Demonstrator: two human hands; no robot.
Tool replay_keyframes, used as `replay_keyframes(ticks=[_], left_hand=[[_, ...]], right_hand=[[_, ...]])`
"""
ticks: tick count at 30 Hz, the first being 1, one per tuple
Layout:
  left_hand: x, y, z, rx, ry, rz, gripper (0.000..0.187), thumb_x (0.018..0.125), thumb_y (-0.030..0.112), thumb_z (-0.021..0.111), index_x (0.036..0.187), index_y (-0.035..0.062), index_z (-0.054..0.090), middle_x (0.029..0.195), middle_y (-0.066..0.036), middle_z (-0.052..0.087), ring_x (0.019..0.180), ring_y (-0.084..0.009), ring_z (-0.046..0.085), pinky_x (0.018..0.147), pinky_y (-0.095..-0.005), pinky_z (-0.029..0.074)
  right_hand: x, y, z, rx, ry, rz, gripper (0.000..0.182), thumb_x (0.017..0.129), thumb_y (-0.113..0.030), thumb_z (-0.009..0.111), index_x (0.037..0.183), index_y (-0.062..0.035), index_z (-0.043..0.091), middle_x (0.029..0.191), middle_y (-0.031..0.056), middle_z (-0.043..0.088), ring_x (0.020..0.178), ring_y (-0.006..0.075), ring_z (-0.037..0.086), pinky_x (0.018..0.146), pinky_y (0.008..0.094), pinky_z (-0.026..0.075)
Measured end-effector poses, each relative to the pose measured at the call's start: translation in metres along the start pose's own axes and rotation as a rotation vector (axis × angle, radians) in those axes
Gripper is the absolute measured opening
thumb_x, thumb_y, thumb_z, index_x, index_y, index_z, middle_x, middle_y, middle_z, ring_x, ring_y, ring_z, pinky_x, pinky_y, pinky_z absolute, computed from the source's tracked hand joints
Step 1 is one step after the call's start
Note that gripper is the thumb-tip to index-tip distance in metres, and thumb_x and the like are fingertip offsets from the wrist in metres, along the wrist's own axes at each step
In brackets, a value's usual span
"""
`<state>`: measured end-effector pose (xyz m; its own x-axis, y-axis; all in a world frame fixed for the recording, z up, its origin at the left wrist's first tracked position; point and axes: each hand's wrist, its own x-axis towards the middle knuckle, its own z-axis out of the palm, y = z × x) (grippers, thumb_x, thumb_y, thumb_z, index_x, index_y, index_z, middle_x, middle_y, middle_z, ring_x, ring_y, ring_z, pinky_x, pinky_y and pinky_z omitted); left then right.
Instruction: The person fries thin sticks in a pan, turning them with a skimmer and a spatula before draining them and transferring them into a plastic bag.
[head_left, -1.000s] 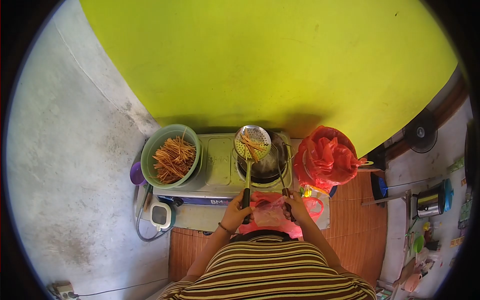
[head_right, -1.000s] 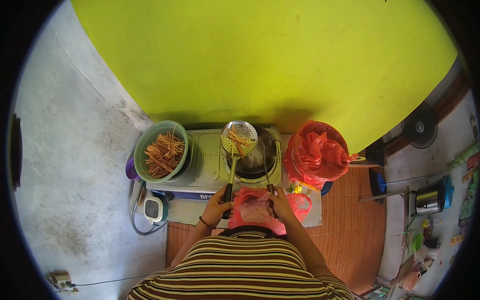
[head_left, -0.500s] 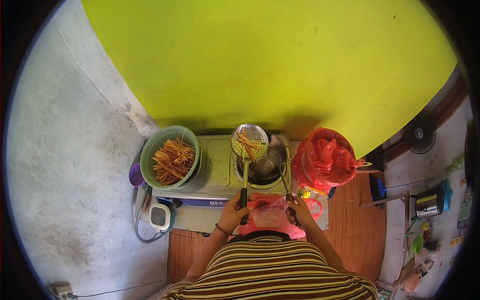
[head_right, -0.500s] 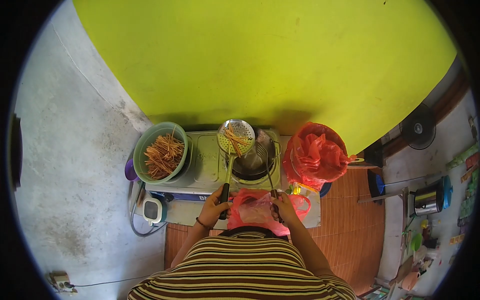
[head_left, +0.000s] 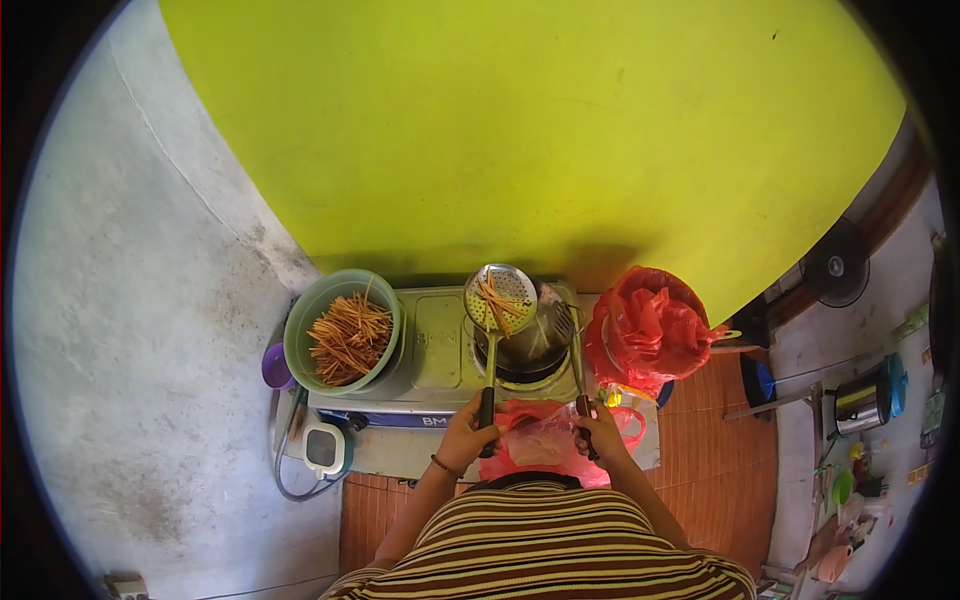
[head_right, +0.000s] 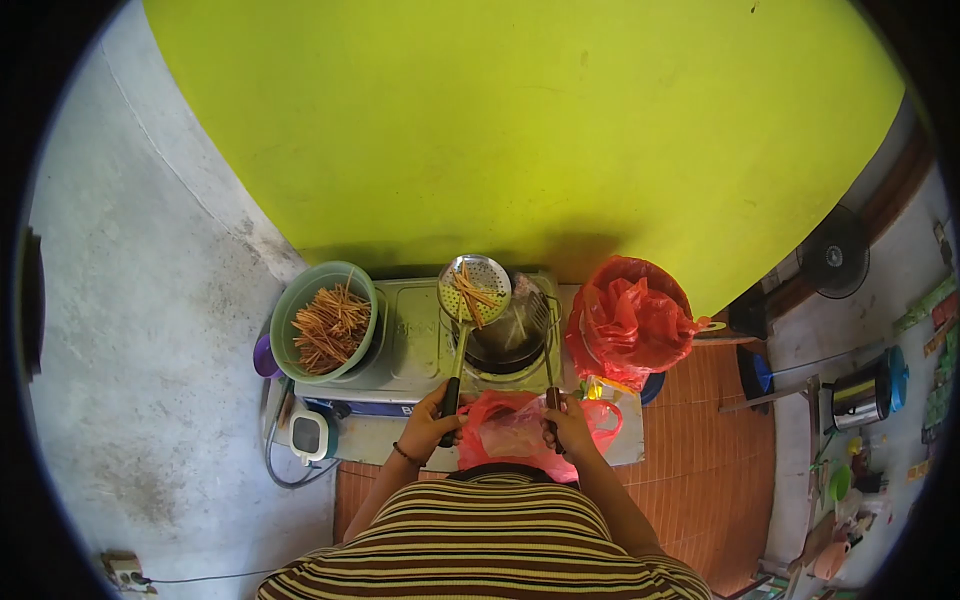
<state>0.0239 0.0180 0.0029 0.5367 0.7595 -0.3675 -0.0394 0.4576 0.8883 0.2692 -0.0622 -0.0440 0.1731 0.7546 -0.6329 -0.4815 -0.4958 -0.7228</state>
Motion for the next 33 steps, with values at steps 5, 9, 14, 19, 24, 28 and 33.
replay_keyframes(ticks=[5, 9, 14, 19, 24, 28, 33], left_hand=[[0.001, -0.005, -0.005, -0.059, -0.02, 0.04, 0.067, 0.077, -0.003, 0.057, 0.138, 0.0027, 0.031, 0.114, -0.011, 0.059, 0.063, -0.0099, 0.057, 0.058, -0.0234, 0.05], [-0.001, -0.001, -0.004, -0.08, -0.02, 0.042, 0.066, 0.077, -0.003, 0.056, 0.138, 0.002, 0.031, 0.113, -0.011, 0.059, 0.063, -0.01, 0.057, 0.058, -0.0232, 0.049], [0.0, 0.001, -0.004, -0.075, -0.031, 0.029, 0.066, 0.077, -0.004, 0.055, 0.138, 0.0021, 0.031, 0.113, -0.012, 0.059, 0.062, -0.0102, 0.056, 0.056, -0.0228, 0.049], [0.0, 0.001, -0.01, -0.092, -0.033, 0.021, 0.067, 0.076, -0.005, 0.054, 0.138, 0.0022, 0.03, 0.114, -0.012, 0.058, 0.061, -0.0105, 0.057, 0.055, -0.023, 0.049], [-0.003, 0.009, -0.012, -0.076, 0.001, 0.019, 0.068, 0.075, -0.005, 0.054, 0.138, 0.0022, 0.031, 0.113, -0.011, 0.058, 0.061, -0.0108, 0.056, 0.054, -0.0231, 0.049], [-0.002, 0.008, -0.015, -0.074, 0.035, 0.049, 0.067, 0.074, -0.005, 0.055, 0.138, 0.0021, 0.033, 0.113, -0.011, 0.058, 0.06, -0.0105, 0.056, 0.053, -0.023, 0.048], [-0.003, 0.01, -0.022, -0.054, 0.027, 0.053, 0.063, 0.076, -0.005, 0.054, 0.136, 0.0017, 0.035, 0.112, -0.01, 0.059, 0.061, -0.011, 0.057, 0.055, -0.0233, 0.049]], right_hand=[[0.011, 0.007, 0.009, 0.077, -0.053, 0.029, 0.028, 0.085, -0.011, 0.054, 0.109, -0.0112, 0.04, 0.062, 0.0049, 0.046, 0.039, 0.0099, 0.037, 0.033, 0.0227, 0.027], [0.012, 0.002, 0.022, 0.13, -0.139, 0.041, 0.026, 0.086, -0.012, 0.054, 0.107, -0.0109, 0.039, 0.062, 0.0049, 0.046, 0.038, 0.0097, 0.036, 0.033, 0.0224, 0.027], [0.022, 0.004, 0.026, 0.107, -0.192, 0.062, 0.024, 0.085, -0.013, 0.057, 0.102, -0.0114, 0.04, 0.062, 0.0044, 0.046, 0.039, 0.01, 0.039, 0.034, 0.0235, 0.027], [0.022, 0.001, 0.031, -0.004, -0.196, 0.106, 0.029, 0.084, -0.013, 0.058, 0.107, -0.0104, 0.04, 0.062, 0.003, 0.045, 0.04, 0.01, 0.039, 0.034, 0.0242, 0.029], [0.029, 0.002, 0.026, -0.283, -0.07, -0.04, 0.038, 0.083, -0.015, 0.058, 0.115, -0.0098, 0.038, 0.068, 0.0096, 0.054, 0.044, 0.0142, 0.049, 0.038, 0.0279, 0.036], [0.047, 0.006, 0.016, -0.807, 0.095, -0.47, 0.051, 0.078, -0.013, 0.058, 0.124, -0.0096, 0.035, 0.073, 0.0185, 0.06, 0.06, 0.0308, 0.059, 0.052, 0.0407, 0.045], [0.039, -0.019, 0.029, -1.263, 0.225, -0.622, 0.059, 0.074, -0.009, 0.058, 0.127, -0.0123, 0.035, 0.079, 0.0237, 0.058, 0.079, 0.0439, 0.058, 0.07, 0.0483, 0.047]])
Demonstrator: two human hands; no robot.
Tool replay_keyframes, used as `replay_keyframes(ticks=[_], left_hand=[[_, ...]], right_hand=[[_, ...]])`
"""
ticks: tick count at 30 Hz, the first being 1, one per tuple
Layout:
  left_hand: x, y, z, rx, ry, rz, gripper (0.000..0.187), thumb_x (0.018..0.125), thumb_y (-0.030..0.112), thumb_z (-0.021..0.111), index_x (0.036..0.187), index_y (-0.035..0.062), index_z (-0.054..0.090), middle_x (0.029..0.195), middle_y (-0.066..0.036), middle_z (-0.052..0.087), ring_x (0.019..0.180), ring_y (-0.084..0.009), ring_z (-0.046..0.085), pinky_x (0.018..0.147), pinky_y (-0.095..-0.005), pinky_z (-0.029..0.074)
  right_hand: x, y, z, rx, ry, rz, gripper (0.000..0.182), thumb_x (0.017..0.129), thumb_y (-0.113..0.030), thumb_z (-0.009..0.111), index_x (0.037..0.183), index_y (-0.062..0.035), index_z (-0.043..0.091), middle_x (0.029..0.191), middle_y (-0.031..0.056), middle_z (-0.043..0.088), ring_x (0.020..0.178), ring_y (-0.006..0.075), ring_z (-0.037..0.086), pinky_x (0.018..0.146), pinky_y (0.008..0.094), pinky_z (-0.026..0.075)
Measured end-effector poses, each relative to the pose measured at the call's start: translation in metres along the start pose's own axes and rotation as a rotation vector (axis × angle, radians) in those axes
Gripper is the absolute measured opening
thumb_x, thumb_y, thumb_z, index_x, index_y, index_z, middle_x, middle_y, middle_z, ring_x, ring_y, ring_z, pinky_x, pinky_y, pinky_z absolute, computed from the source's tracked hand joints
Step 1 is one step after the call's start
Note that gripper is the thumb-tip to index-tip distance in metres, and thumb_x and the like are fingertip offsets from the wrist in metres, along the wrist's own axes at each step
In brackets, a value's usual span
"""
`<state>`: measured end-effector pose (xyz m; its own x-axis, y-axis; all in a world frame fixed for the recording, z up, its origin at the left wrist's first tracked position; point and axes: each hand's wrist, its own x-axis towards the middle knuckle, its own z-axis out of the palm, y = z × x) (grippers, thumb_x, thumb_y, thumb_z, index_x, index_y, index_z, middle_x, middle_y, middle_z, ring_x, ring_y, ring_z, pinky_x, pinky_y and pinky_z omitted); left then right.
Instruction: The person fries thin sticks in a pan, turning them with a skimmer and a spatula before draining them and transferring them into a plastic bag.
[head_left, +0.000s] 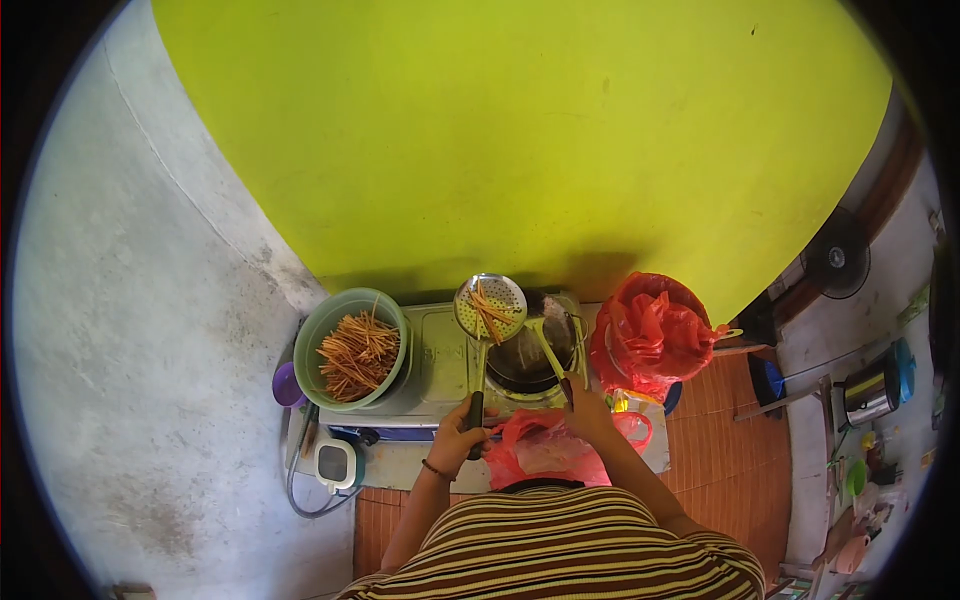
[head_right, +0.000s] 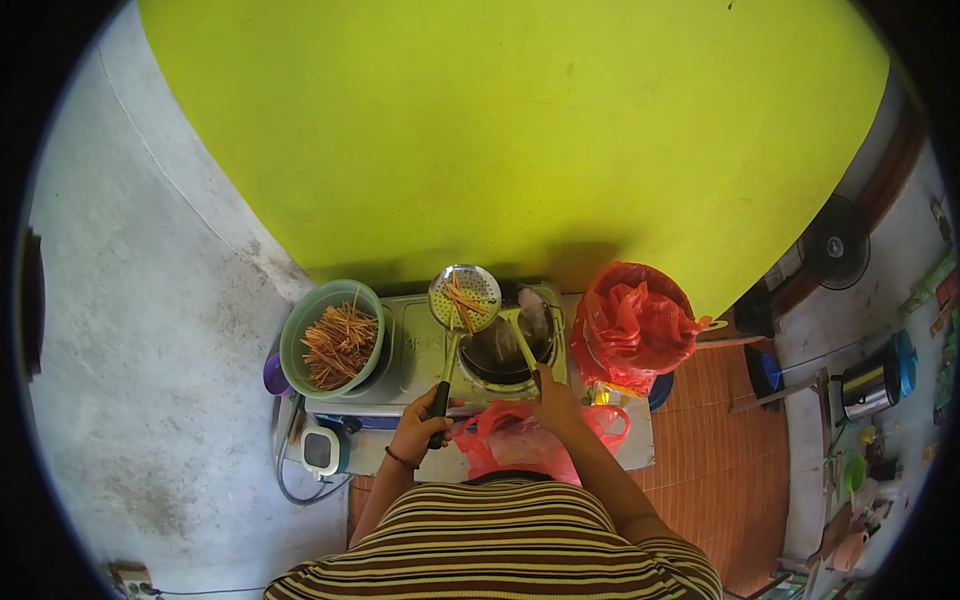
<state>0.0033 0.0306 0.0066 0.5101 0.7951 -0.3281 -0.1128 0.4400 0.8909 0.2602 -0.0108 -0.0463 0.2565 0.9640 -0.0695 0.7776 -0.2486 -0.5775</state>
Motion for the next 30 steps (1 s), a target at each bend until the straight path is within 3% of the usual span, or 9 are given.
replay_keyframes(ticks=[4, 7, 10, 13, 16, 19, 22, 25, 30], left_hand=[[-0.003, 0.003, -0.004, -0.005, -0.022, -0.008, 0.066, 0.076, -0.006, 0.054, 0.138, 0.0025, 0.032, 0.112, -0.01, 0.058, 0.062, -0.011, 0.058, 0.056, -0.0235, 0.05], [-0.004, 0.002, -0.007, 0.001, -0.025, -0.022, 0.067, 0.076, -0.005, 0.055, 0.139, 0.0031, 0.031, 0.112, -0.01, 0.058, 0.061, -0.0108, 0.058, 0.054, -0.0233, 0.049], [-0.004, 0.004, -0.008, 0.033, -0.04, -0.034, 0.07, 0.076, -0.004, 0.055, 0.14, 0.0036, 0.029, 0.112, -0.009, 0.059, 0.06, -0.0108, 0.057, 0.052, -0.0233, 0.049], [-0.002, 0.002, -0.011, 0.027, -0.043, -0.039, 0.071, 0.075, -0.004, 0.055, 0.14, 0.004, 0.028, 0.111, -0.009, 0.059, 0.06, -0.0109, 0.057, 0.051, -0.023, 0.048], [0.001, 0.0, -0.012, 0.029, -0.04, -0.05, 0.071, 0.075, -0.003, 0.055, 0.141, 0.0043, 0.028, 0.11, -0.008, 0.059, 0.06, -0.0108, 0.057, 0.051, -0.0233, 0.048], [0.002, -0.002, -0.014, 0.025, -0.037, -0.051, 0.072, 0.075, -0.003, 0.056, 0.141, 0.0044, 0.028, 0.109, -0.008, 0.059, 0.06, -0.0107, 0.056, 0.051, -0.0236, 0.048], [0.001, -0.002, -0.015, 0.054, -0.026, -0.035, 0.072, 0.075, -0.002, 0.056, 0.141, 0.0049, 0.028, 0.108, -0.008, 0.059, 0.059, -0.0105, 0.056, 0.051, -0.0237, 0.048], [-0.001, -0.001, -0.015, 0.054, -0.008, -0.048, 0.072, 0.075, -0.001, 0.056, 0.141, 0.0054, 0.028, 0.108, -0.008, 0.059, 0.059, -0.0105, 0.057, 0.051, -0.0235, 0.048], [0.0, -0.006, -0.017, 0.046, -0.004, -0.06, 0.071, 0.075, -0.002, 0.055, 0.141, 0.0062, 0.028, 0.11, -0.009, 0.059, 0.059, -0.0107, 0.057, 0.051, -0.0234, 0.048]], right_hand=[[0.004, 0.019, 0.005, 0.146, -0.088, -0.015, 0.054, 0.074, -0.009, 0.06, 0.124, -0.0097, 0.04, 0.083, 0.0232, 0.058, 0.078, 0.0399, 0.06, 0.071, 0.046, 0.048], [0.002, 0.047, 0.011, 0.253, -0.01, -0.077, 0.05, 0.075, -0.009, 0.06, 0.121, -0.0055, 0.041, 0.086, 0.0217, 0.06, 0.069, 0.0306, 0.062, 0.06, 0.0403, 0.05], [-0.006, 0.048, -0.011, 0.527, -0.146, 0.184, 0.049, 0.077, -0.009, 0.059, 0.122, -0.0039, 0.041, 0.08, 0.0167, 0.061, 0.052, 0.0201, 0.058, 0.044, 0.0323, 0.046], [-0.011, 0.033, -0.04, 0.642, -0.208, 0.336, 0.046, 0.079, -0.009, 0.058, 0.122, -0.0031, 0.042, 0.069, 0.0108, 0.059, 0.04, 0.0146, 0.052, 0.034, 0.0269, 0.039], [-0.009, 0.04, -0.041, 0.724, -0.169, 0.317, 0.032, 0.077, -0.008, 0.059, 0.107, 0.0, 0.05, 0.066, 0.0103, 0.057, 0.043, 0.0156, 0.053, 0.037, 0.0291, 0.042], [-0.006, 0.041, -0.047, 0.759, -0.201, 0.335, 0.025, 0.079, -0.009, 0.059, 0.101, 0.0008, 0.053, 0.065, 0.0089, 0.057, 0.04, 0.0158, 0.052, 0.037, 0.0286, 0.042], [-0.002, 0.047, -0.045, 0.783, -0.277, 0.319, 0.034, 0.082, -0.008, 0.055, 0.113, 0.0036, 0.05, 0.062, 0.0073, 0.056, 0.038, 0.0147, 0.052, 0.033, 0.0265, 0.039], [-0.003, 0.041, -0.054, 0.828, -0.288, 0.336, 0.021, 0.082, -0.009, 0.057, 0.1, 0.0017, 0.054, 0.063, 0.0079, 0.057, 0.039, 0.0147, 0.053, 0.035, 0.0274, 0.042], [-0.006, 0.04, -0.058, 0.762, -0.235, 0.311, 0.019, 0.082, -0.01, 0.056, 0.096, 0.0022, 0.054, 0.061, 0.008, 0.057, 0.039, 0.0149, 0.053, 0.035, 0.0277, 0.042]])
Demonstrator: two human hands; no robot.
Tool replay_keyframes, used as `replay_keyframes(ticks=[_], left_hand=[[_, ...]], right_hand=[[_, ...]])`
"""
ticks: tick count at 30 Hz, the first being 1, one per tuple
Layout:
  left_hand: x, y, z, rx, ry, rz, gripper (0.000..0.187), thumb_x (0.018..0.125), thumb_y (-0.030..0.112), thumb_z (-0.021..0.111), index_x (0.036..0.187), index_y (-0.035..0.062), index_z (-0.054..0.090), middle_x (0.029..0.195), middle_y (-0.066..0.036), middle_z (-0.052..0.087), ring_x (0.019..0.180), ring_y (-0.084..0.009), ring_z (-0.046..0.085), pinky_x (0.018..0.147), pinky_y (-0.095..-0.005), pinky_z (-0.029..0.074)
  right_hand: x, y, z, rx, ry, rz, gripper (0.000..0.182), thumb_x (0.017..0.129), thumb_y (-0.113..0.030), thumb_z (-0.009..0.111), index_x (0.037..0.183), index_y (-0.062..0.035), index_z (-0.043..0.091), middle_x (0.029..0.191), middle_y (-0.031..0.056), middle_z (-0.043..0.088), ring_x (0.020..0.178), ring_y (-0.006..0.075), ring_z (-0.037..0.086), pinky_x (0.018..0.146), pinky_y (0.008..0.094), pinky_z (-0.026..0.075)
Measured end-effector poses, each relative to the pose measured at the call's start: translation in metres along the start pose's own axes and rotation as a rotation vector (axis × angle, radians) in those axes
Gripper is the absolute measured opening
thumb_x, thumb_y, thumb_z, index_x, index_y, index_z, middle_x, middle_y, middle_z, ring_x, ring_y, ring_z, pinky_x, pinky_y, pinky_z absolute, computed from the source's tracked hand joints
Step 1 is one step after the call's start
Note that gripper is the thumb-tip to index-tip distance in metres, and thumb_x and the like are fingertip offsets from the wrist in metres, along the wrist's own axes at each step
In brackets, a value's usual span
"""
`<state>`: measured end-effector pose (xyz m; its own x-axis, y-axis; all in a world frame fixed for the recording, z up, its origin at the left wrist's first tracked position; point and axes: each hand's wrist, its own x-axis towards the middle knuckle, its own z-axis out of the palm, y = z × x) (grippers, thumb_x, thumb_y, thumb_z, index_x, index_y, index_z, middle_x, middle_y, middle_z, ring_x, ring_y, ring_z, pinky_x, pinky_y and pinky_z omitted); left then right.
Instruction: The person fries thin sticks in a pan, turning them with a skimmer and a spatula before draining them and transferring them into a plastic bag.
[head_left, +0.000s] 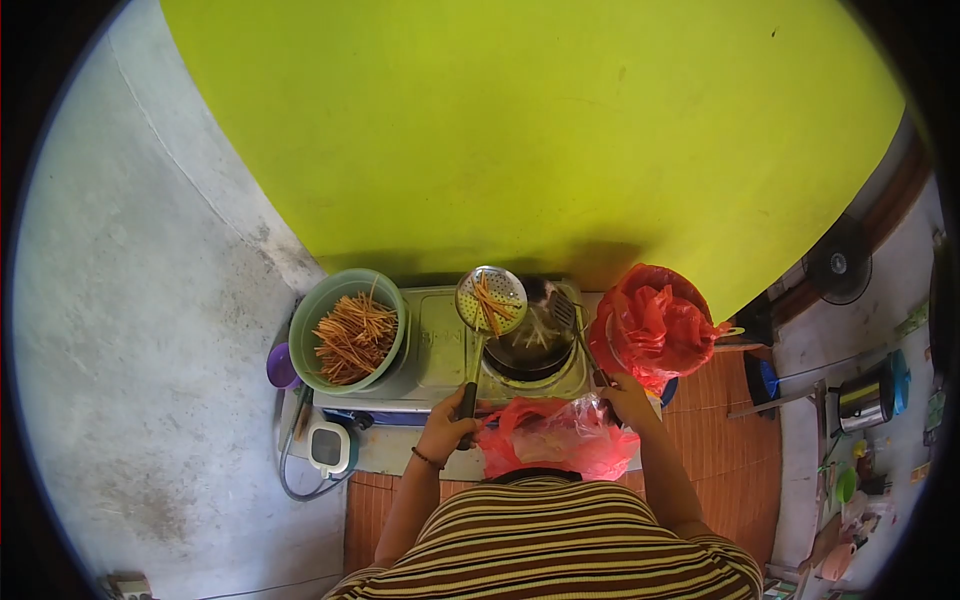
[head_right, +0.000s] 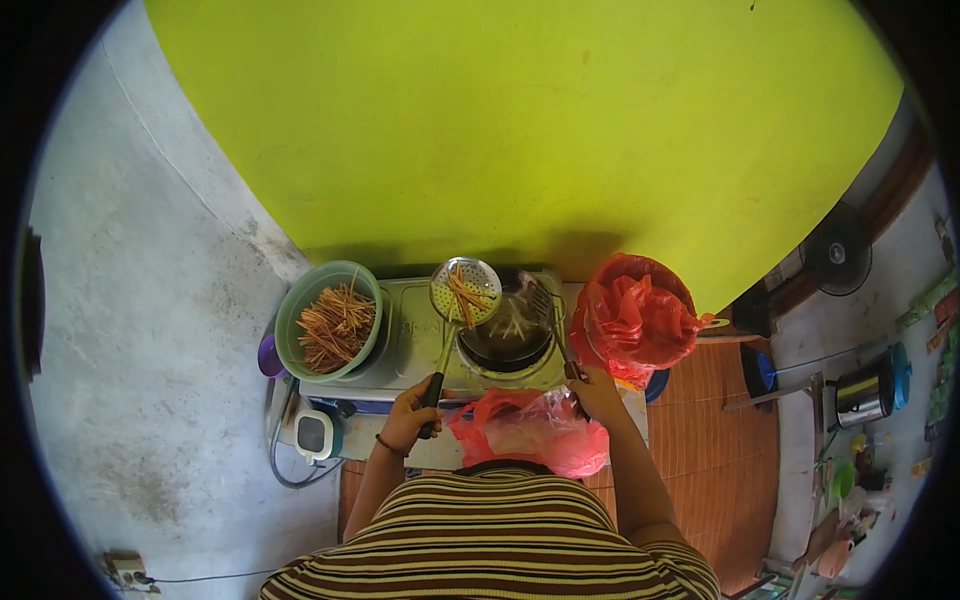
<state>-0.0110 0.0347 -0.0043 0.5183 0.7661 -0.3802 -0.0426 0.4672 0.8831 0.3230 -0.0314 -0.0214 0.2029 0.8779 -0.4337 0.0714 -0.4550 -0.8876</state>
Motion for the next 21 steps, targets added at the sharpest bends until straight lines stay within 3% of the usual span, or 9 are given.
replay_keyframes(ticks=[7, 13, 16, 21], left_hand=[[0.0, 0.002, 0.001, -0.015, -0.009, 0.006, 0.071, 0.075, -0.003, 0.055, 0.141, 0.0051, 0.028, 0.11, -0.009, 0.059, 0.059, -0.0116, 0.057, 0.052, -0.0244, 0.049], [0.0, 0.004, 0.004, -0.012, -0.006, 0.015, 0.069, 0.075, -0.003, 0.055, 0.139, 0.0042, 0.031, 0.108, -0.008, 0.059, 0.059, -0.0119, 0.056, 0.052, -0.0252, 0.05], [0.0, 0.006, 0.005, -0.018, -0.028, 0.022, 0.068, 0.075, -0.003, 0.055, 0.138, 0.0042, 0.032, 0.107, -0.008, 0.059, 0.059, -0.0117, 0.056, 0.051, -0.0248, 0.049], [0.001, 0.007, 0.009, -0.032, -0.036, 0.028, 0.064, 0.075, -0.002, 0.055, 0.136, 0.0042, 0.035, 0.106, -0.008, 0.06, 0.058, -0.011, 0.056, 0.05, -0.0241, 0.048]], right_hand=[[-0.005, 0.005, 0.006, 0.143, -0.046, 0.108, 0.014, 0.082, -0.009, 0.055, 0.091, 0.0024, 0.054, 0.061, 0.0089, 0.056, 0.037, 0.0162, 0.052, 0.034, 0.0288, 0.042], [-0.017, -0.012, 0.009, 0.149, -0.094, 0.065, 0.018, 0.084, -0.011, 0.052, 0.097, 0.002, 0.051, 0.064, 0.0098, 0.058, 0.039, 0.0162, 0.054, 0.032, 0.0266, 0.04], [-0.018, -0.017, 0.011, 0.197, -0.093, 0.08, 0.016, 0.082, -0.011, 0.054, 0.089, 0.0036, 0.055, 0.061, 0.0081, 0.056, 0.038, 0.0162, 0.052, 0.033, 0.0279, 0.041], [-0.007, 0.007, 0.026, 0.247, -0.192, 0.094, 0.016, 0.084, -0.012, 0.053, 0.091, 0.0012, 0.056, 0.064, 0.0081, 0.059, 0.041, 0.0147, 0.054, 0.034, 0.025, 0.041]])
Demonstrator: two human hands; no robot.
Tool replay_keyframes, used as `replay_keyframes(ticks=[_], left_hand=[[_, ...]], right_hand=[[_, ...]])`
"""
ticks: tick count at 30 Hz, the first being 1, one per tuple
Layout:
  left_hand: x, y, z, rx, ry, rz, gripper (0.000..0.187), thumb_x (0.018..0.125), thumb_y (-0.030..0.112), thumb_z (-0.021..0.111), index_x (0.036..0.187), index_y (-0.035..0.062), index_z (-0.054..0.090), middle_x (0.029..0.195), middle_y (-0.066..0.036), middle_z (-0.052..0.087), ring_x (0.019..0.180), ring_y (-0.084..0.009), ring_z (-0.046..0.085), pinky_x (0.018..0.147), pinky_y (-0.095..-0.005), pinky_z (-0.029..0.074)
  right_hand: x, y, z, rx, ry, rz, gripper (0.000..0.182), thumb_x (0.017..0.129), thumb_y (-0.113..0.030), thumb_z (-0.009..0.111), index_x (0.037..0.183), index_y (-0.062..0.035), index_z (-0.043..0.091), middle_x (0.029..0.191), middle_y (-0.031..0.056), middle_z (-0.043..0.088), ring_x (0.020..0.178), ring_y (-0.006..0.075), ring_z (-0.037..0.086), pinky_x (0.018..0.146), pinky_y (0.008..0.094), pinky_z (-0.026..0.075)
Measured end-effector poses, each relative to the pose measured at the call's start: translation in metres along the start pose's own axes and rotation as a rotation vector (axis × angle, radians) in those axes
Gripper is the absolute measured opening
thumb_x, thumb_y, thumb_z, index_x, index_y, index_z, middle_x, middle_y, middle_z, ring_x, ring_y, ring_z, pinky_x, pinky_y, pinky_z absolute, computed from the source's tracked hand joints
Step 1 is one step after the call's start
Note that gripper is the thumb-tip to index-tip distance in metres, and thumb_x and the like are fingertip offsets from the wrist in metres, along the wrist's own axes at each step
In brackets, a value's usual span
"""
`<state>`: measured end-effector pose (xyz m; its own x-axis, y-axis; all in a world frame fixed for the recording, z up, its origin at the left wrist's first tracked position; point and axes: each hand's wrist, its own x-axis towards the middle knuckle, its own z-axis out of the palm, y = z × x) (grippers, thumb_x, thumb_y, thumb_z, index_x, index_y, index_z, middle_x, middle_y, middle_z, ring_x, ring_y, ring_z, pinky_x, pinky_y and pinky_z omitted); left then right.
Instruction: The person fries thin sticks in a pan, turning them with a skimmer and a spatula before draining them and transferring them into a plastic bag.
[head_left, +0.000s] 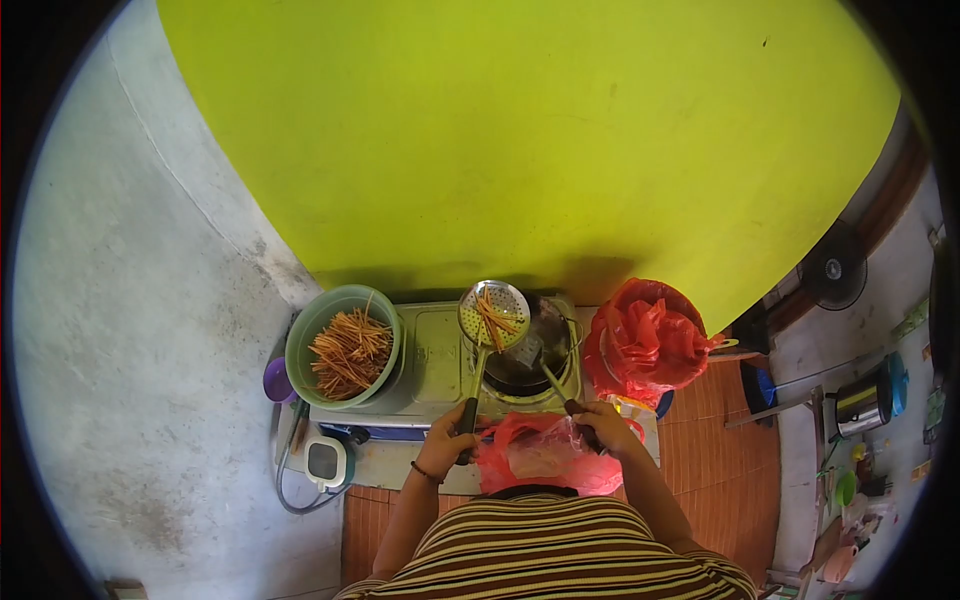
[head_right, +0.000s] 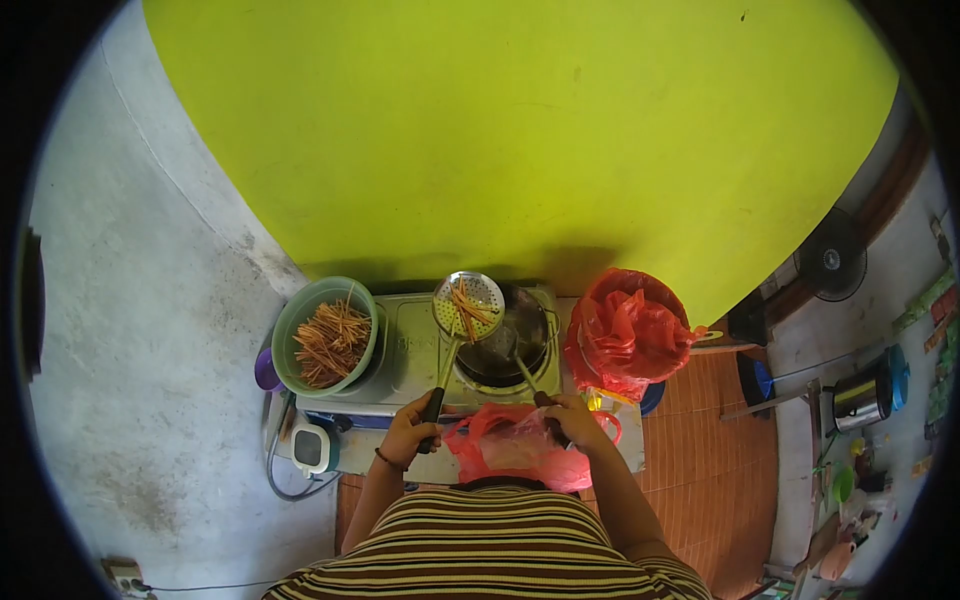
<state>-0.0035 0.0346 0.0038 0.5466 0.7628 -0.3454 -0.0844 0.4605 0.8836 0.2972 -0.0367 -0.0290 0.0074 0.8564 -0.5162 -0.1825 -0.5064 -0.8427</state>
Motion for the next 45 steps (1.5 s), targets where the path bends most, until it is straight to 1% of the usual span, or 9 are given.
replay_keyframes(ticks=[11, 14, 17, 23, 26, 29, 32, 37, 45], left_hand=[[-0.003, -0.003, 0.0, -0.033, 0.008, -0.01, 0.066, 0.074, -0.003, 0.053, 0.137, 0.0028, 0.034, 0.107, -0.01, 0.061, 0.058, -0.0116, 0.056, 0.051, -0.0249, 0.049], [-0.004, -0.002, -0.001, -0.029, 0.004, -0.022, 0.066, 0.074, -0.004, 0.053, 0.137, 0.0029, 0.034, 0.107, -0.01, 0.061, 0.058, -0.0116, 0.056, 0.051, -0.0249, 0.049], [-0.002, -0.001, -0.003, -0.021, -0.005, -0.025, 0.066, 0.074, -0.003, 0.054, 0.137, 0.0033, 0.034, 0.108, -0.009, 0.061, 0.058, -0.0113, 0.056, 0.051, -0.0246, 0.049], [-0.005, -0.002, -0.004, -0.021, 0.008, -0.002, 0.067, 0.075, -0.002, 0.057, 0.138, 0.0052, 0.034, 0.109, -0.009, 0.061, 0.059, -0.0105, 0.056, 0.051, -0.0235, 0.048], [-0.006, 0.0, -0.003, -0.031, 0.007, -0.003, 0.068, 0.075, -0.001, 0.057, 0.138, 0.0057, 0.034, 0.109, -0.008, 0.061, 0.059, -0.0102, 0.056, 0.051, -0.0233, 0.048], [-0.007, 0.0, -0.003, -0.039, 0.015, -0.017, 0.068, 0.075, -0.002, 0.057, 0.138, 0.0056, 0.034, 0.109, -0.008, 0.06, 0.059, -0.0103, 0.055, 0.052, -0.0237, 0.048], [-0.006, 0.0, -0.003, -0.033, 0.025, -0.024, 0.067, 0.074, -0.003, 0.056, 0.138, 0.0052, 0.035, 0.109, -0.009, 0.06, 0.059, -0.0104, 0.055, 0.053, -0.024, 0.048], [-0.007, 0.002, 0.0, -0.039, 0.016, -0.027, 0.065, 0.074, -0.003, 0.055, 0.136, 0.0033, 0.036, 0.11, -0.01, 0.06, 0.059, -0.011, 0.056, 0.051, -0.0237, 0.048], [-0.014, 0.011, 0.019, -0.047, 0.063, -0.025, 0.048, 0.073, -0.001, 0.057, 0.12, 0.0004, 0.051, 0.083, -0.005, 0.061, 0.056, -0.0094, 0.054, 0.049, -0.0225, 0.044]], right_hand=[[0.016, 0.006, -0.002, -0.2, 0.19, -0.151, 0.021, 0.079, -0.016, 0.06, 0.091, 0.001, 0.058, 0.064, 0.0079, 0.056, 0.051, 0.0154, 0.055, 0.047, 0.0296, 0.044], [0.027, 0.009, -0.009, -0.714, 0.37, -0.37, 0.03, 0.074, -0.019, 0.063, 0.097, -0.0004, 0.058, 0.072, 0.015, 0.061, 0.062, 0.0263, 0.061, 0.058, 0.0387, 0.049], [0.023, -0.004, 0.003, -0.905, 0.469, -0.446, 0.041, 0.07, -0.02, 0.064, 0.107, -0.0032, 0.057, 0.087, 0.0209, 0.063, 0.081, 0.0356, 0.062, 0.072, 0.0428, 0.049], [0.009, -0.016, 0.006, -0.895, 0.283, -0.268, 0.053, 0.07, -0.017, 0.063, 0.12, -0.0039, 0.053, 0.104, 0.0212, 0.061, 0.096, 0.0353, 0.059, 0.082, 0.0402, 0.046], [0.01, -0.004, -0.01, -0.837, 0.235, -0.363, 0.053, 0.072, -0.015, 0.063, 0.121, -0.0022, 0.051, 0.094, 0.0195, 0.064, 0.08, 0.0313, 0.064, 0.068, 0.0377, 0.051], [-0.011, -0.026, -0.005, -0.449, 0.196, -0.073, 0.052, 0.075, -0.011, 0.062, 0.125, -0.0025, 0.048, 0.079, 0.0157, 0.063, 0.056, 0.024, 0.063, 0.047, 0.0327, 0.049], [-0.026, -0.039, -0.004, -0.268, 0.19, -0.09, 0.055, 0.076, -0.006, 0.058, 0.129, -0.002, 0.042, 0.066, 0.0109, 0.06, 0.037, 0.0159, 0.053, 0.033, 0.0266, 0.04], [-0.036, -0.043, -0.01, -0.229, 0.209, -0.08, 0.048, 0.08, -0.005, 0.056, 0.126, -0.0028, 0.042, 0.066, 0.0117, 0.06, 0.037, 0.017, 0.053, 0.032, 0.0276, 0.041], [-0.012, -0.019, -0.017, -0.115, 0.209, -0.11, 0.042, 0.082, -0.006, 0.052, 0.123, -0.0035, 0.042, 0.065, 0.0136, 0.06, 0.037, 0.0176, 0.053, 0.032, 0.0285, 0.042]])
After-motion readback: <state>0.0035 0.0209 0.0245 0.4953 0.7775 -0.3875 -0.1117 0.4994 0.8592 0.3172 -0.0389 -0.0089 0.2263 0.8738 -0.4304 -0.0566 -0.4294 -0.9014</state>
